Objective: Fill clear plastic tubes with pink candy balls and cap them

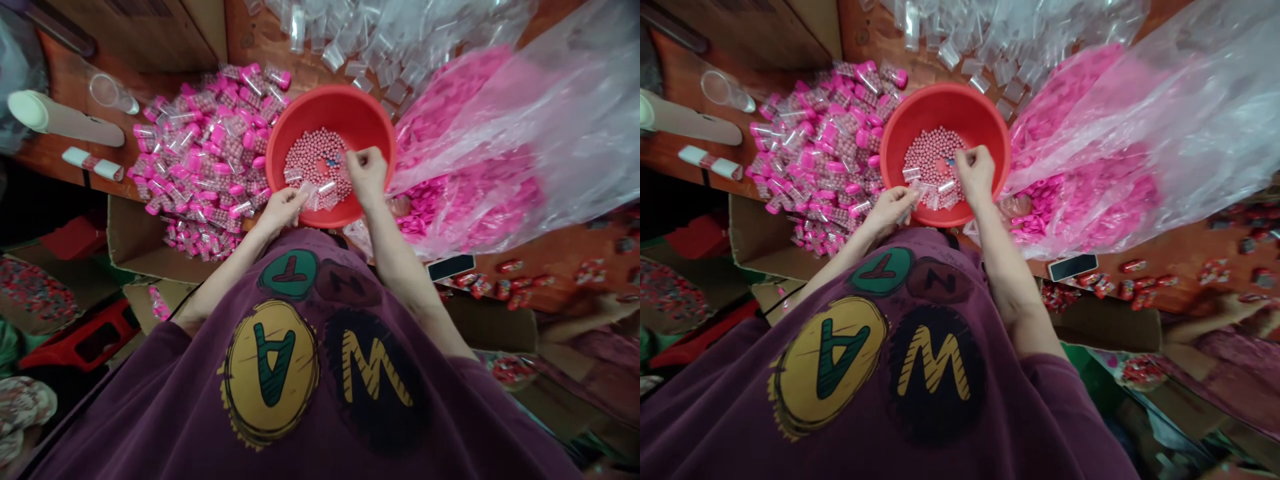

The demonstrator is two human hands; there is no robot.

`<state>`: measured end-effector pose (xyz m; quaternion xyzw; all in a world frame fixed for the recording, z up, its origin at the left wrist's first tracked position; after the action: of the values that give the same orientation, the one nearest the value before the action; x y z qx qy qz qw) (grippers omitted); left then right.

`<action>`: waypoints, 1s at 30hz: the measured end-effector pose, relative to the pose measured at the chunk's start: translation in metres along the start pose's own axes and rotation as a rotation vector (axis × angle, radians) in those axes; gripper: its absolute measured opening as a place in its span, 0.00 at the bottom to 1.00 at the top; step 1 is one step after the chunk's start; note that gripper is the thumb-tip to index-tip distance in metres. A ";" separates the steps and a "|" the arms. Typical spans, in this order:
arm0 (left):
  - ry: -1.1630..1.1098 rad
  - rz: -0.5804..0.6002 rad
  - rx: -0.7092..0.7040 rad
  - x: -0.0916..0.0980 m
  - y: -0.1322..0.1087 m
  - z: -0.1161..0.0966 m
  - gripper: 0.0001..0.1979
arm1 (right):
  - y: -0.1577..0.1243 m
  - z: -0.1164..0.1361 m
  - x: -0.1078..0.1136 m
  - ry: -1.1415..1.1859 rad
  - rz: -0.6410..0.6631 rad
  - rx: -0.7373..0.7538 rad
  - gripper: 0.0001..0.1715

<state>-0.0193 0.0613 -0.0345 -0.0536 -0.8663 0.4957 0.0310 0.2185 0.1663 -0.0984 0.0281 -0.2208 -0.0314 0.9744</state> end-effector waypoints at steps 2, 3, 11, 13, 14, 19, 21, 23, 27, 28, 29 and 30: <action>-0.027 -0.007 0.004 -0.003 0.013 -0.005 0.13 | -0.017 0.007 -0.021 -0.134 0.123 -0.037 0.18; -0.031 0.008 0.017 -0.005 0.019 -0.006 0.12 | -0.029 0.009 -0.034 -0.149 0.208 -0.070 0.16; -0.008 0.170 0.069 -0.026 0.048 0.004 0.29 | -0.070 0.024 -0.057 0.355 0.305 -0.161 0.29; 0.006 0.156 0.056 -0.029 0.053 0.004 0.31 | -0.067 0.025 -0.057 0.267 0.329 -0.127 0.21; 0.005 0.124 0.058 -0.028 0.055 0.004 0.31 | -0.066 0.026 -0.056 0.196 0.319 -0.119 0.17; -0.130 0.050 -0.010 -0.027 0.061 -0.004 0.19 | -0.076 0.047 -0.051 0.067 0.309 -0.057 0.24; -0.231 0.116 0.001 -0.036 0.058 -0.006 0.22 | -0.085 0.056 -0.062 0.127 0.430 -0.050 0.28; -0.296 0.191 0.045 -0.047 0.055 -0.005 0.26 | -0.091 0.054 -0.067 0.134 0.458 -0.072 0.27; -0.179 0.274 0.062 -0.063 0.056 -0.001 0.27 | -0.096 0.037 -0.061 0.207 0.405 -0.147 0.21; -0.085 0.243 0.060 -0.063 0.059 0.000 0.26 | -0.098 0.035 -0.058 0.245 0.413 -0.164 0.20; 0.009 0.189 0.062 -0.061 0.065 0.001 0.24 | -0.101 0.033 -0.053 0.275 0.421 -0.184 0.20; 0.110 0.121 0.055 -0.058 0.071 -0.001 0.21 | -0.103 0.032 -0.047 0.297 0.424 -0.212 0.20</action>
<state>0.0425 0.0912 -0.0953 -0.1323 -0.8445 0.5166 0.0500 0.1569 0.0656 -0.0968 -0.1164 -0.0720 0.1547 0.9784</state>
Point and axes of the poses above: each hand's wrist, its own y-axis towards the middle knuckle, its own x-axis out of the back of the hand, z = x × y, the point moved 8 cm from there along y, towards the middle knuckle, and after that the axes turned 15 degrees about x, right-handed, at the moved point
